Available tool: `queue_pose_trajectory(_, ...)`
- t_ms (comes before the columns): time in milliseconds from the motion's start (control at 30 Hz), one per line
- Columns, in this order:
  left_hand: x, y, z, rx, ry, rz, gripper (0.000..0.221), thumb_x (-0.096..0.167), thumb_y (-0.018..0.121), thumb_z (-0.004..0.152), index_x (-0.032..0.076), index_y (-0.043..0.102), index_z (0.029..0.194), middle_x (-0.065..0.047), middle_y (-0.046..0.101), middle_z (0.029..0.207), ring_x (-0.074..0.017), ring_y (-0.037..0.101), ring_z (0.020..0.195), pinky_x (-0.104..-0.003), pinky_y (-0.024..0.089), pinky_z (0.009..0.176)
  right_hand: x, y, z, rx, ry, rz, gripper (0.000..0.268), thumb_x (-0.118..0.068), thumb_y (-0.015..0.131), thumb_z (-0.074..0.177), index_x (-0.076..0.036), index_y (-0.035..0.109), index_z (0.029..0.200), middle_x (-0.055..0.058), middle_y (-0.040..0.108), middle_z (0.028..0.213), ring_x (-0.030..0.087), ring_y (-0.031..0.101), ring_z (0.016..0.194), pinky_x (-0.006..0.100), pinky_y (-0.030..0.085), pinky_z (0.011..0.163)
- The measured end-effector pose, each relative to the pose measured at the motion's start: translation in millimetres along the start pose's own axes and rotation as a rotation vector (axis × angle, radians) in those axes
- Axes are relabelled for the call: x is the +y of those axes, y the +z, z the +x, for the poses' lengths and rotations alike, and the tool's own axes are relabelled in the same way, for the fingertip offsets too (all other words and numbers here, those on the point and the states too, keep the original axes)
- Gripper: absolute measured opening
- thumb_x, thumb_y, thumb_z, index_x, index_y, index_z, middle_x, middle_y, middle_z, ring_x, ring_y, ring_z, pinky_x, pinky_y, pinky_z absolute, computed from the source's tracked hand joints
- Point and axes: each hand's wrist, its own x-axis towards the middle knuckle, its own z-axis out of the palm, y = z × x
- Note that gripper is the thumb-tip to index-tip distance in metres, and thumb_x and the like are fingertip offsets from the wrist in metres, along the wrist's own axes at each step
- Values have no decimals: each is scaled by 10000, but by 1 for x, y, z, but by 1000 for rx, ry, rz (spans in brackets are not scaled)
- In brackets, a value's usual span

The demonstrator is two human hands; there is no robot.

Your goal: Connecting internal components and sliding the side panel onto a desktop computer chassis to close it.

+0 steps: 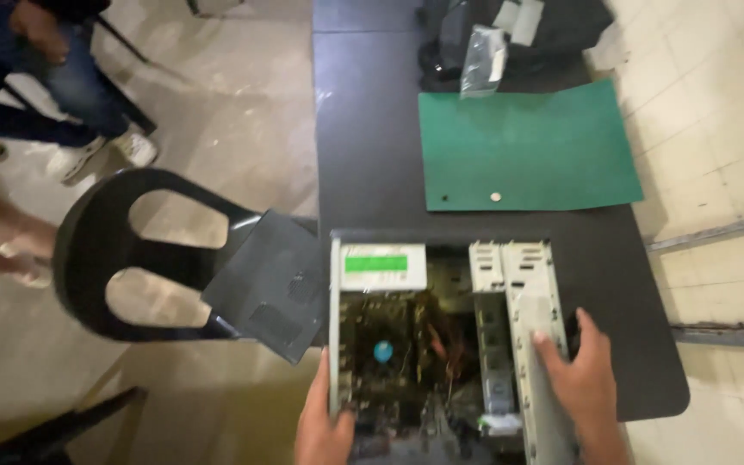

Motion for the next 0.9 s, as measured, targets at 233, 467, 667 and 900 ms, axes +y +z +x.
queue_pose_trajectory(233, -38, 12, 37, 89, -5, 113, 1030, 134, 692, 850, 556, 319, 1713, 206, 586, 1659, -149, 868, 1087, -265, 617, 867, -11, -32, 51, -19, 54, 116, 627, -498, 627, 1009, -129, 667, 1515, 182, 742, 1417, 342, 689, 1287, 493, 510, 1126)
queue_pose_trajectory(467, -20, 17, 23, 127, -86, -69, 937, 114, 697, 885, 481, 429, 1704, 97, 698, 1479, -160, 816, 994, -270, 587, 865, -163, -17, 188, -137, -523, -3, 402, -371, 613, 1082, -129, 758, 1367, 58, 758, 1375, 246, 687, 1243, 440, 503, 1074)
queue_pose_trajectory(667, -63, 24, 40, 152, 70, -94, 890, 329, 727, 808, 409, 500, 1665, 79, 679, 1580, -158, 677, 1442, -330, 571, 1146, -212, 112, 323, -483, -822, -595, 379, -290, 663, 1045, -154, 711, 1395, 145, 734, 1368, 362, 710, 1202, 526, 564, 957)
queue_pose_trajectory(900, -22, 26, 12, 366, -31, 17, 821, 144, 684, 758, 501, 691, 1497, 204, 852, 1322, -123, 840, 726, -230, 626, 683, -233, 185, 357, -539, -887, -918, 320, -122, 661, 939, -190, 752, 1238, 179, 751, 1293, 420, 736, 1140, 545, 589, 905)
